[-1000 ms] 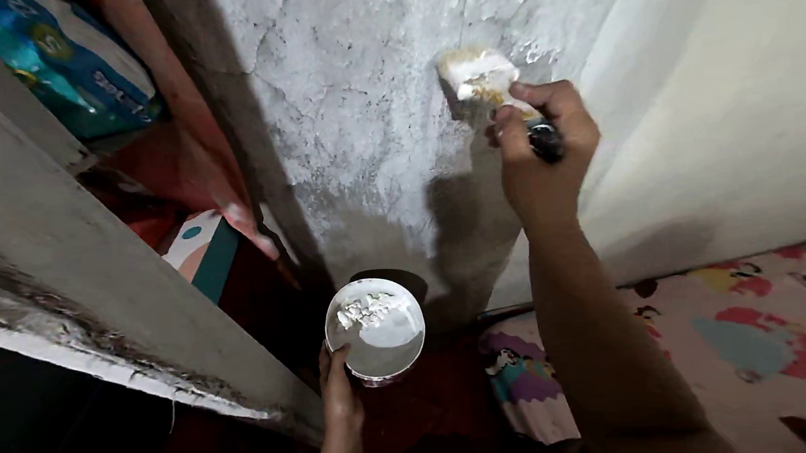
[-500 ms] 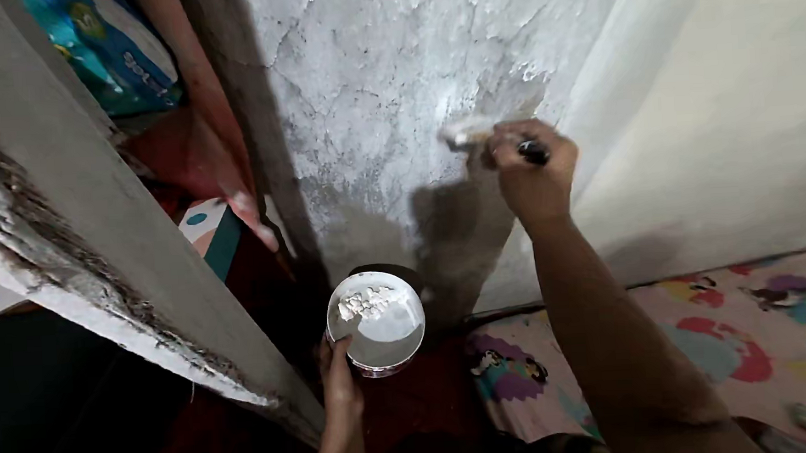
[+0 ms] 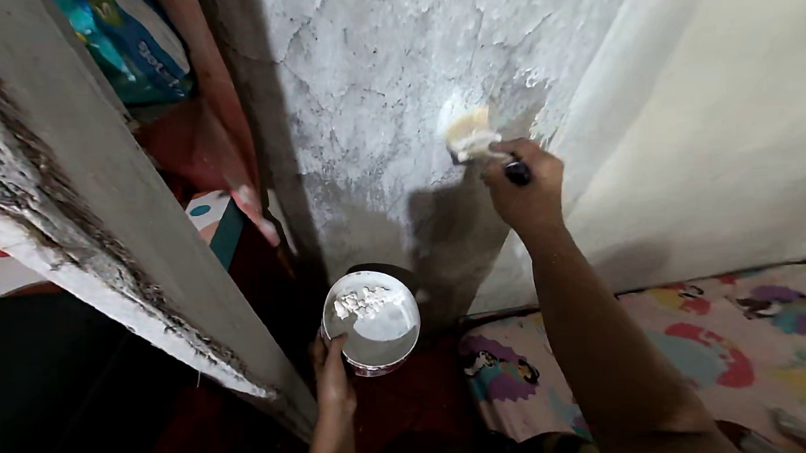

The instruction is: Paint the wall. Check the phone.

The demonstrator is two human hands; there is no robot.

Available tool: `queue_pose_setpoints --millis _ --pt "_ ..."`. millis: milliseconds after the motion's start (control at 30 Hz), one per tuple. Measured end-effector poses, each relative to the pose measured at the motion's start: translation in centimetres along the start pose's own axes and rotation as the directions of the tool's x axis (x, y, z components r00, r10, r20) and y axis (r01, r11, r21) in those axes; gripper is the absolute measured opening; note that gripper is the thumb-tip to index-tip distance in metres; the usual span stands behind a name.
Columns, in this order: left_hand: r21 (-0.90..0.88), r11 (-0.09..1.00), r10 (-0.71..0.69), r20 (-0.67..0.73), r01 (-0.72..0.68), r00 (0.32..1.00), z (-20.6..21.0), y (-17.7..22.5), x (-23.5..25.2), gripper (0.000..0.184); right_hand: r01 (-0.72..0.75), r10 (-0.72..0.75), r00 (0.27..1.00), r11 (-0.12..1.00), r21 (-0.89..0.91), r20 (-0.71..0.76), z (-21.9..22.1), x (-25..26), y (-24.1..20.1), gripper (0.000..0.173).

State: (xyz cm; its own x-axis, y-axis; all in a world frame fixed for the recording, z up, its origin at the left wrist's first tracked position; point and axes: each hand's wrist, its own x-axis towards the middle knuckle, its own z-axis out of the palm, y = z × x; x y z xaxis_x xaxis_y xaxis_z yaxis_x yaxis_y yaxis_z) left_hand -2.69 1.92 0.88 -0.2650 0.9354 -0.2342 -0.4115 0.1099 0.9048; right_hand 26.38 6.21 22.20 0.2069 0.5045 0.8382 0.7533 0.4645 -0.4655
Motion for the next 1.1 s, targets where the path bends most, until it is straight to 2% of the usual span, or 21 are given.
queue_pose_setpoints --millis 67,100,200,233,300,367,433,500,567,633,700,800,933,1033,1100 --pt "0.017 1.000 0.002 -0.010 -0.002 1.000 0.0 0.3 0.0 0.062 -0.074 0.075 0.996 0.997 -0.027 0.048 -0.8 0.5 -1.1 0.028" --pt "0.018 1.000 0.005 -0.015 -0.005 1.000 0.1 0.3 -0.1 0.063 -0.091 0.091 0.996 0.996 -0.005 0.020 -1.2 1.1 -1.5 0.028" --pt "-0.003 1.000 0.013 -0.004 -0.013 1.000 0.0 0.2 -0.2 0.063 0.042 -0.035 0.993 0.997 0.063 -0.110 -1.1 2.7 -0.9 0.032" --pt "0.000 1.000 0.010 -0.001 -0.010 1.000 0.1 0.2 -0.2 0.063 0.029 -0.025 0.996 0.998 0.050 -0.090 -0.9 2.9 -0.6 0.031" --pt "0.014 1.000 0.007 -0.002 -0.007 1.000 0.1 0.2 -0.1 0.063 -0.106 0.106 0.994 0.994 -0.034 0.019 -1.2 2.8 -1.4 0.030" --pt "0.009 1.000 0.004 -0.004 -0.004 1.000 0.1 0.2 0.0 0.064 -0.156 0.156 0.987 0.988 -0.012 0.041 -2.0 3.0 -2.6 0.028" --pt "0.004 1.000 0.001 -0.001 -0.001 1.000 0.1 0.0 0.0 0.065 0.002 0.001 0.999 0.997 0.083 -0.046 -1.8 3.3 -2.1 0.030" --pt "-0.001 1.000 0.005 0.006 -0.005 1.000 0.1 -0.2 0.1 0.066 0.129 -0.122 0.989 0.988 0.082 -0.088 -0.7 3.8 -0.9 0.034" --pt "0.002 1.000 0.001 0.012 -0.001 1.000 0.1 -0.3 0.0 0.065 0.061 -0.062 0.998 0.998 -0.025 -0.023 -0.2 3.4 -1.1 0.033" --pt "0.009 1.000 -0.004 0.018 0.004 1.000 0.2 -0.1 0.0 0.064 -0.080 0.084 0.995 0.995 -0.067 0.058 -1.2 3.3 -2.6 0.031" --pt "0.008 1.000 -0.009 0.020 0.009 1.000 0.2 0.0 -0.1 0.065 -0.105 0.106 0.994 0.994 0.027 -0.015 -2.0 3.8 -2.8 0.029" --pt "0.011 1.000 -0.010 0.013 0.009 1.000 0.2 0.0 -0.1 0.065 0.013 0.002 0.990 0.995 0.099 -0.143 -1.3 4.1 -0.4 0.034" --pt "0.013 1.000 -0.005 0.019 0.005 1.000 0.1 0.0 -0.1 0.066 -0.009 0.008 1.000 0.999 -0.034 -0.028 0.1 -1.1 2.4 0.035" --pt "0.003 1.000 0.012 0.027 -0.012 1.000 0.2 0.1 -0.2 0.064 -0.214 0.228 0.966 0.970 -0.113 0.126 -0.3 -4.9 2.3 0.030" --pt "-0.009 1.000 0.028 0.041 -0.028 0.999 0.4 -0.1 -0.2 0.064 -0.285 0.293 0.942 0.956 -0.072 0.161 -1.4 -4.8 2.3 0.027"
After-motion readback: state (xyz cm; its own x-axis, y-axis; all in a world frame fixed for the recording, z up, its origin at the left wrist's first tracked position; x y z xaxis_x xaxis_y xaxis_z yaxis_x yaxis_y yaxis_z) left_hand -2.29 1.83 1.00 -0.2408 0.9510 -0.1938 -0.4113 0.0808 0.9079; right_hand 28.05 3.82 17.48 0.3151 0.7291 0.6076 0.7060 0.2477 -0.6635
